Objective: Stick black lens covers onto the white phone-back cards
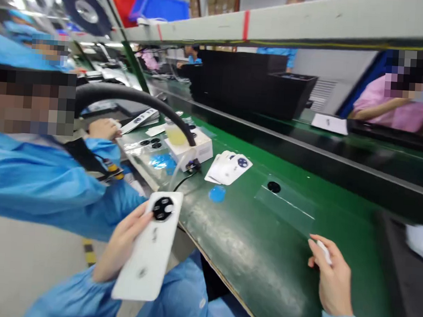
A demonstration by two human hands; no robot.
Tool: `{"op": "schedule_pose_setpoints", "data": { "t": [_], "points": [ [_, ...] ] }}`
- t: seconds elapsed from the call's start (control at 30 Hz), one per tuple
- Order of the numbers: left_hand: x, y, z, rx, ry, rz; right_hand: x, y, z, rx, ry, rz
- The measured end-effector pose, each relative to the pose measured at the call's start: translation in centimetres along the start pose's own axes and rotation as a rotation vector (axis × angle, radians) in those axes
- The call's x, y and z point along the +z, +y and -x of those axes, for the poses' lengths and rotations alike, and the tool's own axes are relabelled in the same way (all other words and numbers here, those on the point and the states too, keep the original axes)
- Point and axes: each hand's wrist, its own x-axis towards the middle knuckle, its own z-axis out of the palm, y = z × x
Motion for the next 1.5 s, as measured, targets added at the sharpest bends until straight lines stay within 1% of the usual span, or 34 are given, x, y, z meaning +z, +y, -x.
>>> {"op": "schedule_pose_setpoints", "data": {
  "t": [0.07, 0.17, 0.23, 0.33, 0.43, 0.5, 0.53, 0.6, 0.67, 0.8, 0.87, 0.97, 1.03, 1.1, 1.17, 1.27, 1.37, 1.43, 1.5],
  "points": [
    [3.2, 0.1, -0.9, 0.001, -0.093, -0.011, 0.2, -0.2, -0.5, 0.001, -0.014, -0.027],
    [7.6, -0.1, -2.1, 0.005, -0.304, -0.019, 0.6, -0.8, -0.3, 0.007, -0.031, -0.066],
    [10.5, -0.9, -2.9, -0.022, -0.448, -0.032, 0.8, -1.2, 0.3, 0.011, -0.023, -0.081],
    [14.9, -3.1, -4.6, -0.097, -0.648, -0.073, 1.2, -1.6, 1.0, 0.027, -0.013, -0.053],
    [19.0, -6.0, -6.5, -0.187, -0.825, -0.107, 1.5, -1.9, 1.3, 0.036, -0.011, -0.010],
    [20.9, -7.9, -7.5, -0.251, -0.898, -0.119, 1.6, -2.1, 1.4, 0.036, 0.027, 0.003],
    [21.4, -8.7, -7.8, -0.278, -0.916, -0.119, 1.7, -2.3, 1.4, 0.037, 0.049, 0.007],
    [21.9, -9.7, -8.1, -0.307, -0.926, -0.122, 2.0, -2.8, 1.7, 0.043, 0.088, 0.017],
    [21.7, -10.0, -7.9, -0.304, -0.916, -0.128, 2.4, -3.5, 2.1, 0.016, 0.097, 0.040],
    [21.1, -9.6, -7.4, -0.304, -0.892, -0.142, 3.2, -4.9, 3.3, -0.149, 0.031, 0.086],
    [20.9, -9.5, -7.2, -0.292, -0.867, -0.150, 3.2, -5.6, 3.9, -0.195, -0.009, 0.126],
    [20.7, -9.5, -7.1, -0.199, -0.822, -0.189, 2.8, -6.4, 4.5, -0.221, -0.066, 0.183],
    [20.7, -9.4, -7.0, -0.127, -0.822, -0.229, 2.3, -7.0, 4.5, -0.259, -0.108, 0.210],
    [21.0, -8.9, -6.9, -0.065, -0.833, -0.258, 2.0, -7.6, 4.2, -0.328, -0.124, 0.257],
    [21.7, -8.3, -6.7, 0.007, -0.820, -0.257, 1.9, -8.2, 3.8, -0.398, -0.076, 0.302],
    [23.0, -7.1, -6.1, 0.094, -0.786, -0.224, 2.1, -9.3, 3.2, -0.492, 0.118, 0.341],
    [23.7, -6.0, -5.4, 0.174, -0.814, -0.217, 2.6, -11.2, 2.8, -0.622, 0.303, 0.464],
    [23.5, -5.4, -4.9, 0.232, -0.832, -0.217, 3.1, -12.6, 2.8, -0.717, 0.348, 0.512],
    [22.9, -5.0, -4.6, 0.271, -0.812, -0.206, 3.8, -13.7, 3.0, -0.749, 0.334, 0.496]
  ]
}}
